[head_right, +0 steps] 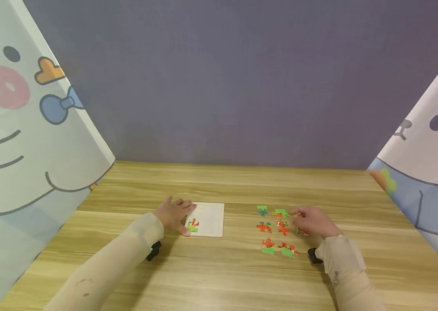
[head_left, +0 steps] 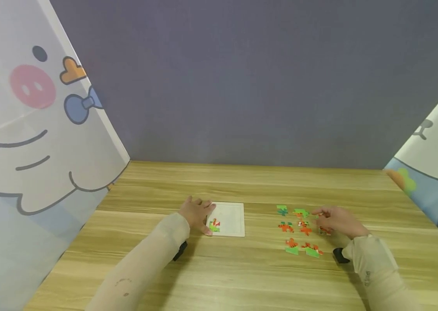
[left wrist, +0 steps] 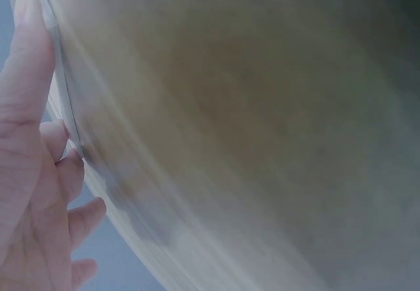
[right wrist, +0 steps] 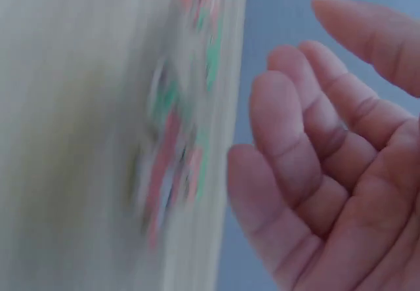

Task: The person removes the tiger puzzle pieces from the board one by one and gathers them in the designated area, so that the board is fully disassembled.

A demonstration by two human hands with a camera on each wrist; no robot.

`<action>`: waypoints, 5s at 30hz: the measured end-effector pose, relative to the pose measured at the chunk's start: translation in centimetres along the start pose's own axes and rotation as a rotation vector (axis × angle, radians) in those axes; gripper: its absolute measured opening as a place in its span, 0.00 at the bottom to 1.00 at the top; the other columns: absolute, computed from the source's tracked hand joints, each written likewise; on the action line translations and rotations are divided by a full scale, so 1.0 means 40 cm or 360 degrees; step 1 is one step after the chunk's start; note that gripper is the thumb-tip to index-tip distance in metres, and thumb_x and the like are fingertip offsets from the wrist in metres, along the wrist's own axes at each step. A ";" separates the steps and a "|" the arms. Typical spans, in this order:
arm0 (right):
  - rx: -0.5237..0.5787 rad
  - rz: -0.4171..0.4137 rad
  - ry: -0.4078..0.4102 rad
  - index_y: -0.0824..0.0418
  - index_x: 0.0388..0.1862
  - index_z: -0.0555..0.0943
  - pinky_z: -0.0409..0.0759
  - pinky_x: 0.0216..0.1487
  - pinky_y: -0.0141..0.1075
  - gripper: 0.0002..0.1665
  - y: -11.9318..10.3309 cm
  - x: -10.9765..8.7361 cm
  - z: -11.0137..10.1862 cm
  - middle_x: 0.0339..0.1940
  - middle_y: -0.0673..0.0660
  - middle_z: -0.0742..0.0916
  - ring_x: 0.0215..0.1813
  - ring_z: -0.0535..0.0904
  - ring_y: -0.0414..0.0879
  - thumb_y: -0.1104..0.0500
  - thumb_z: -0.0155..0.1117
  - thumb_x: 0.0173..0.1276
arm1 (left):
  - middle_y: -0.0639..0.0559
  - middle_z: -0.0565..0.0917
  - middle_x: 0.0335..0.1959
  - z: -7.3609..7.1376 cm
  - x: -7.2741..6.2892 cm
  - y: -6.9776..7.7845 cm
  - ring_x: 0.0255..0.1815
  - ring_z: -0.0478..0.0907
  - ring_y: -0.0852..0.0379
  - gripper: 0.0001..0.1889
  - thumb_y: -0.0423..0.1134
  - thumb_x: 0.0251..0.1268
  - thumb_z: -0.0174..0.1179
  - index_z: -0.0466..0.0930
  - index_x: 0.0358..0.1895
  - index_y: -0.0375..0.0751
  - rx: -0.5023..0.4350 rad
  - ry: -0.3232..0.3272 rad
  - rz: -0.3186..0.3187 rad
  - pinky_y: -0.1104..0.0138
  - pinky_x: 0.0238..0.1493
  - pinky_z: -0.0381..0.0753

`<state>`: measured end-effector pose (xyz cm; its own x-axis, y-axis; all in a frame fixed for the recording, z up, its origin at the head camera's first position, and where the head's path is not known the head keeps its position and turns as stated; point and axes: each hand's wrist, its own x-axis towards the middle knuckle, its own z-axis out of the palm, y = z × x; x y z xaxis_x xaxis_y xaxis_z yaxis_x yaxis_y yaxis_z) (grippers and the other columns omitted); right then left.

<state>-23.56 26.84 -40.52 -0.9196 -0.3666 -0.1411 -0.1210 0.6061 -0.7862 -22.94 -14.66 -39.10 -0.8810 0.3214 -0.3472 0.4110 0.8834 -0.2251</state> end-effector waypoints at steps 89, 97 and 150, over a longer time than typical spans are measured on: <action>-0.0024 -0.0282 -0.0443 0.64 0.33 0.78 0.74 0.27 0.30 0.08 -0.367 0.285 0.438 0.19 0.50 0.81 0.21 0.74 0.40 0.70 0.65 0.55 | 0.62 0.53 0.74 -0.012 -0.007 0.020 0.72 0.55 0.56 0.50 0.74 0.46 0.54 0.50 0.75 0.61 0.0168 -0.0057 -0.0102 0.52 0.69 0.53; 0.0161 -0.0146 -0.0333 0.66 0.34 0.80 0.76 0.24 0.31 0.09 -0.369 0.274 0.446 0.21 0.53 0.82 0.20 0.76 0.40 0.73 0.62 0.52 | 0.61 0.53 0.74 -0.019 -0.005 0.025 0.72 0.55 0.55 0.50 0.73 0.46 0.54 0.50 0.75 0.60 0.0151 -0.0065 -0.0084 0.52 0.69 0.53; 0.0159 0.0030 0.0054 0.78 0.57 0.73 0.73 0.30 0.38 0.21 -0.053 -0.072 0.047 0.21 0.53 0.79 0.22 0.68 0.43 0.66 0.54 0.69 | 0.53 0.67 0.68 0.008 -0.041 0.040 0.68 0.62 0.49 0.34 0.65 0.62 0.46 0.65 0.70 0.58 0.0224 0.0205 0.0226 0.48 0.65 0.60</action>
<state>-19.94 25.26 -39.57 -0.9338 -0.3305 -0.1373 -0.0672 0.5386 -0.8399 -20.74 -13.86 -39.17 -0.8311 0.4876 -0.2676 0.5534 0.7730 -0.3102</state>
